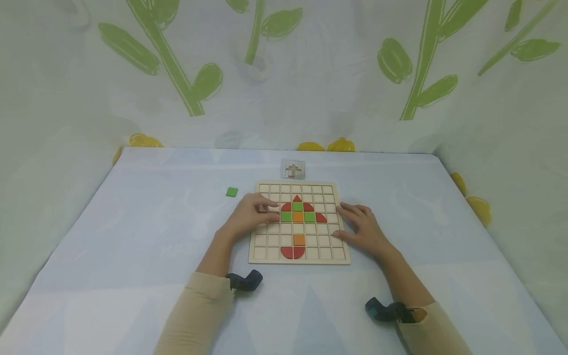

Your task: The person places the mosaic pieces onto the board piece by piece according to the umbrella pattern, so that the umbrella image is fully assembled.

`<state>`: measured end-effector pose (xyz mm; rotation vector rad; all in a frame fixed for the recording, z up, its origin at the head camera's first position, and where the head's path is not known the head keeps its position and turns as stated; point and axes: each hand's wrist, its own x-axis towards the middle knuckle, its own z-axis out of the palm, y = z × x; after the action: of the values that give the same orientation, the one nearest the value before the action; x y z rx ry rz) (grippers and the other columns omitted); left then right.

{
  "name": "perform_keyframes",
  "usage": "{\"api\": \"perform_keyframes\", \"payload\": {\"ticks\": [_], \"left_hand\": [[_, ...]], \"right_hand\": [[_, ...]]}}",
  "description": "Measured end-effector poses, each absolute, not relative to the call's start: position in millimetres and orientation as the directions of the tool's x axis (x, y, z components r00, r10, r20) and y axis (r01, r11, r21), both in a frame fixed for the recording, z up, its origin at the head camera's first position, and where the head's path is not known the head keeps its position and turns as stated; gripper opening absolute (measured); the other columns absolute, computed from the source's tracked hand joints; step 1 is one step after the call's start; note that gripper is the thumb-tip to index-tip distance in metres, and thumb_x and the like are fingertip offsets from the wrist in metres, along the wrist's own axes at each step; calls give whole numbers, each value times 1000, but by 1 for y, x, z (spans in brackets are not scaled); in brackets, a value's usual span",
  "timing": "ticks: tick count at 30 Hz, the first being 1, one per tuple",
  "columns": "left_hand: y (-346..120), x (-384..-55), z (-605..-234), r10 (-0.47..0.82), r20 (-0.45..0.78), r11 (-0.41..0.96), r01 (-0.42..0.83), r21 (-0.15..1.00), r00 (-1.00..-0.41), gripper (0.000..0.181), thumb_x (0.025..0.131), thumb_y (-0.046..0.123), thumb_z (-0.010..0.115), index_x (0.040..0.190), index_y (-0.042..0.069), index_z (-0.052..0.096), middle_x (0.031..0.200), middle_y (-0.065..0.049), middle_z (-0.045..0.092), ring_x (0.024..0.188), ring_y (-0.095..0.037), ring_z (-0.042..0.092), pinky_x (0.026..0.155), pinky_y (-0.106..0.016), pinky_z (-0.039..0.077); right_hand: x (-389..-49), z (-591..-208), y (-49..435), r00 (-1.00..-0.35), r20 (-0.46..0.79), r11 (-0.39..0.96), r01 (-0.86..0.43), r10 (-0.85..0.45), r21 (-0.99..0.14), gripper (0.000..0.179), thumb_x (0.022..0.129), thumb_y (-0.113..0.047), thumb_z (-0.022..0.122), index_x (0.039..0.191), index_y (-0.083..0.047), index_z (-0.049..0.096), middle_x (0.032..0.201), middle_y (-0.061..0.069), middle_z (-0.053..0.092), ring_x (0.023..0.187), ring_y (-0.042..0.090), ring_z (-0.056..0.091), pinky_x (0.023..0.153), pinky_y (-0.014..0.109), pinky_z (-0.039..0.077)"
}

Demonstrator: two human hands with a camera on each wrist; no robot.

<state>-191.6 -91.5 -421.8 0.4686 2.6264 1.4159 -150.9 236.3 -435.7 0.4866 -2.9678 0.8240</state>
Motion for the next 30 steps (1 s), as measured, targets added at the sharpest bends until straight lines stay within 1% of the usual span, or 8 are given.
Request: {"api": "perform_keyframes", "payload": {"ticks": [6, 14, 20, 24, 27, 30], "left_hand": [[-98, -192, -420, 296, 50, 555, 214, 804, -954, 35, 74, 35, 78, 104, 18, 73, 88, -1, 58, 85, -19, 45, 71, -33, 39], [-109, -192, -419, 285, 46, 569, 208, 796, -957, 34, 75, 32, 77, 106, 17, 73, 90, -1, 60, 88, -19, 46, 74, -33, 38], [-118, -192, -417, 313, 52, 547, 225, 806, -948, 35, 75, 29, 78, 106, 14, 73, 92, -4, 60, 88, -20, 49, 75, -34, 38], [-126, -193, -416, 332, 16, 544, 205, 814, -943, 36, 75, 30, 79, 107, 14, 72, 94, -5, 59, 88, -21, 48, 74, -34, 38], [-132, -193, -416, 351, -8, 547, 198, 814, -936, 38, 75, 30, 79, 110, 15, 72, 97, -5, 58, 92, -20, 47, 78, -34, 38], [-138, -194, -417, 373, -7, 551, 216, 807, -928, 39, 75, 29, 79, 111, 14, 71, 98, -5, 59, 95, -20, 48, 83, -36, 39]], "right_hand": [[-151, -435, 236, -952, 95, 817, -298, -290, -494, 71, 79, -42, 72, 139, -12, 48, 147, 10, 40, 131, 37, 30, 103, 58, 26], [-150, -434, 237, -953, 97, 810, -295, -287, -507, 71, 78, -41, 73, 138, -12, 49, 147, 10, 41, 131, 38, 29, 103, 58, 26], [-149, -433, 236, -952, 101, 811, -300, -290, -501, 71, 78, -40, 73, 138, -11, 49, 146, 11, 41, 130, 38, 30, 102, 58, 26], [-149, -432, 235, -952, 101, 812, -301, -290, -500, 71, 78, -40, 73, 138, -10, 49, 146, 11, 41, 131, 39, 30, 103, 59, 26], [-149, -431, 235, -952, 100, 812, -299, -289, -501, 71, 78, -41, 73, 138, -10, 49, 146, 11, 41, 131, 39, 30, 102, 59, 26], [-149, -432, 235, -952, 99, 814, -298, -288, -498, 71, 78, -41, 73, 138, -11, 49, 146, 11, 41, 131, 38, 30, 102, 59, 26]]}}
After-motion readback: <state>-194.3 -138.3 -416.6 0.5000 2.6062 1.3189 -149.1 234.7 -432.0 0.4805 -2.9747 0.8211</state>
